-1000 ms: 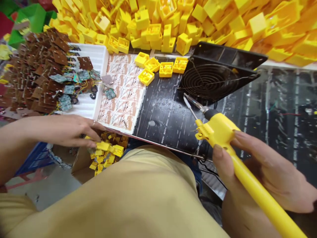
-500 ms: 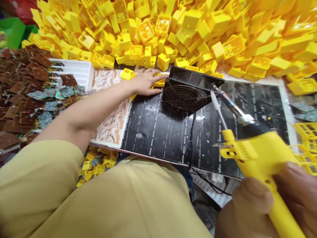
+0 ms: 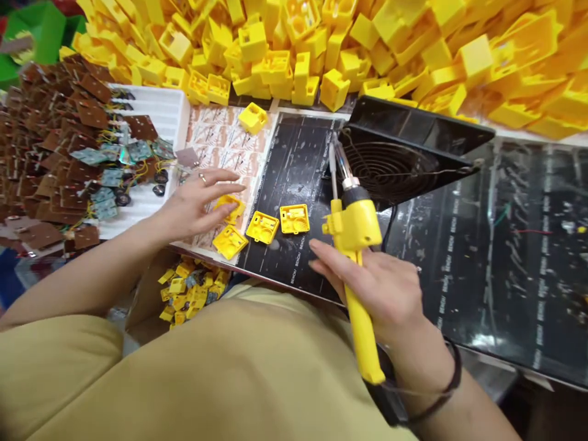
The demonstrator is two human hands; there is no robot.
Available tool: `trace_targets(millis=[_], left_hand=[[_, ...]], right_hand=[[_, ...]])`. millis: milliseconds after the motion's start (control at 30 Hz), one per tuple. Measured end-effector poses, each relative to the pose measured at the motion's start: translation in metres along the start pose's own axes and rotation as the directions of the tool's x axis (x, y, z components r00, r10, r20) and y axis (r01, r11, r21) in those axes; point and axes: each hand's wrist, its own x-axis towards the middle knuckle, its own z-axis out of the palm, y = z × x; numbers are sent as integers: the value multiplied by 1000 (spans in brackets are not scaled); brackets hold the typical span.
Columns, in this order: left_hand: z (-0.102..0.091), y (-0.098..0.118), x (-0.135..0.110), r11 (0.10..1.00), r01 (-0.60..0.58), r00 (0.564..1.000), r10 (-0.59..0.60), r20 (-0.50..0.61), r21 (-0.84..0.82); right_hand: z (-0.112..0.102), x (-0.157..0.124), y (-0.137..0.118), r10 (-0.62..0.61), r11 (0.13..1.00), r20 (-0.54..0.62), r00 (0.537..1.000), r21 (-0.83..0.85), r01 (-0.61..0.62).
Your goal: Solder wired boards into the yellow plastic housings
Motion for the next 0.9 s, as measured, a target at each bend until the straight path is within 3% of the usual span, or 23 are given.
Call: trace_targets(millis=[100, 267, 367, 467, 567, 633, 733, 833, 900], left_hand=[[-8, -7, -15, 1000, -22, 990, 21, 138, 3], [7, 23, -12, 991, -124, 956, 108, 273, 41], [17, 40, -1, 979, -92, 969, 45, 245, 184], [25, 51, 8, 945, -11, 985, -46, 166, 326], [30, 56, 10, 947, -43, 991, 1, 132, 317], [26, 50, 6, 961, -70, 994, 44, 104, 266], [2, 24, -9, 987, -62, 994, 47, 101, 151], [-28, -4, -25, 985, -164, 944, 143, 298, 49], [-38, -15, -28, 978, -207, 896, 175, 407, 36]], right_hand=[[16, 25, -4, -77, 997, 14, 997, -26, 77], [46, 46, -7, -53, 991, 130, 990, -114, 68], [52, 47, -1, -35, 997, 211, 977, -58, 48], [42, 41, 5, -62, 994, 255, 965, 106, 36], [28, 31, 4, -110, 972, 289, 951, 232, 42], [22, 24, 0, -127, 957, 287, 950, 287, 42], [21, 17, -5, -96, 949, 275, 957, 315, 4], [32, 18, -9, -69, 962, 224, 972, 274, 6], [45, 22, -12, -99, 972, 177, 979, 226, 57]])
